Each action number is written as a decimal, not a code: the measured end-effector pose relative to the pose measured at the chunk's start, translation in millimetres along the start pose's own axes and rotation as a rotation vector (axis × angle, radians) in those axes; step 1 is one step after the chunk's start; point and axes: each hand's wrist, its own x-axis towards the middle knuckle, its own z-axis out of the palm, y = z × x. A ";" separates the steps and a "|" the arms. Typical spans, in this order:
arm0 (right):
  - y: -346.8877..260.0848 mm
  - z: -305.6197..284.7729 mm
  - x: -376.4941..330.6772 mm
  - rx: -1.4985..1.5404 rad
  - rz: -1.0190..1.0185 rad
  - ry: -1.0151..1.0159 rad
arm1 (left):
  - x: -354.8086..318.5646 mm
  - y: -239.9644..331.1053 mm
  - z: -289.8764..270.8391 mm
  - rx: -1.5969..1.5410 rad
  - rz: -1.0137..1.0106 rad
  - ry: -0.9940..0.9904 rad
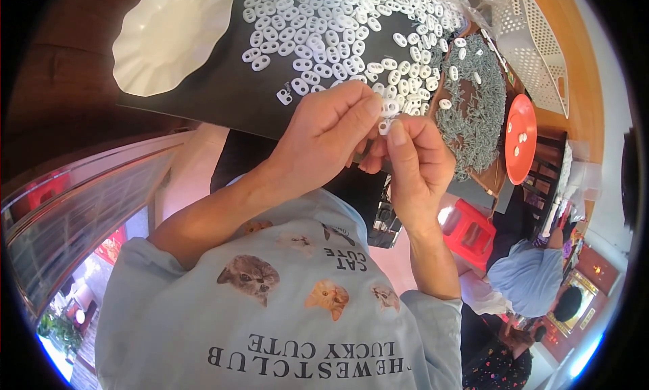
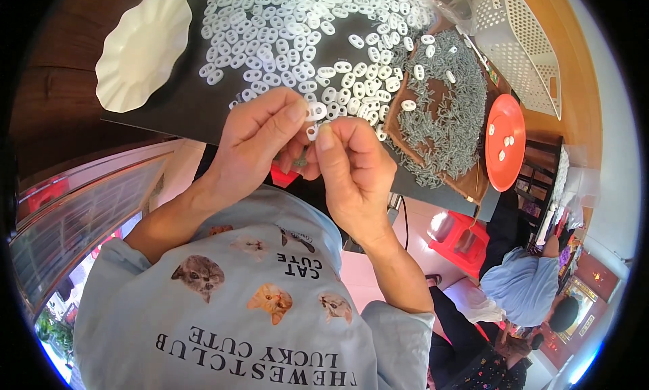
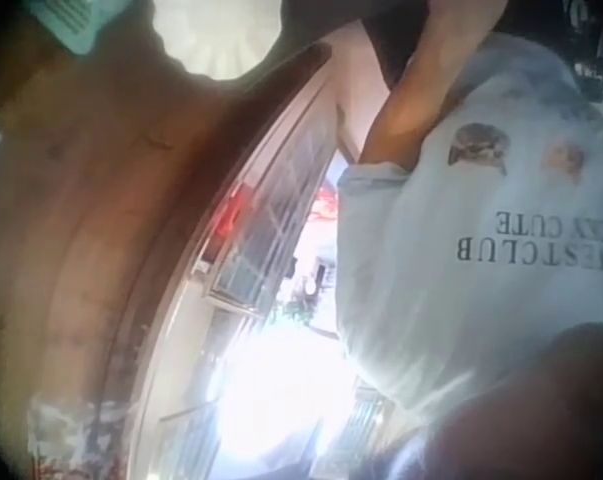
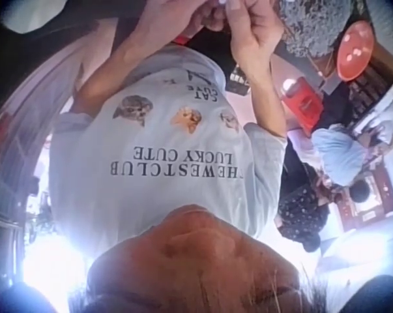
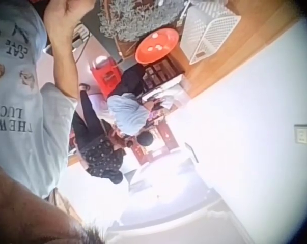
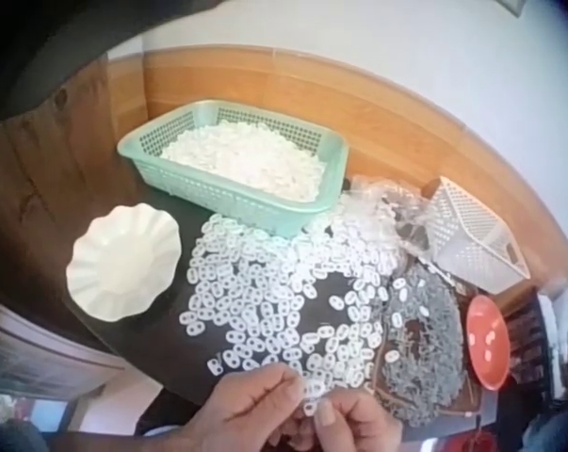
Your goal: Sorting and inspecting small white plastic fasteners at a desk.
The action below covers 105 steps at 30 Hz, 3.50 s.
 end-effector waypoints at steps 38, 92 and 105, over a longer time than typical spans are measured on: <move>-7.2 -38.2 21.3 -0.916 -0.632 -0.323 | 1.5 10.7 -13.0 0.158 -0.158 -0.340; -1.7 -17.0 -16.2 -0.028 0.197 -0.095 | 1.9 9.5 -16.0 0.242 -0.126 -0.265; -13.5 -34.4 15.6 -1.015 -0.612 -0.334 | 0.8 17.5 -8.9 0.072 -0.303 -0.298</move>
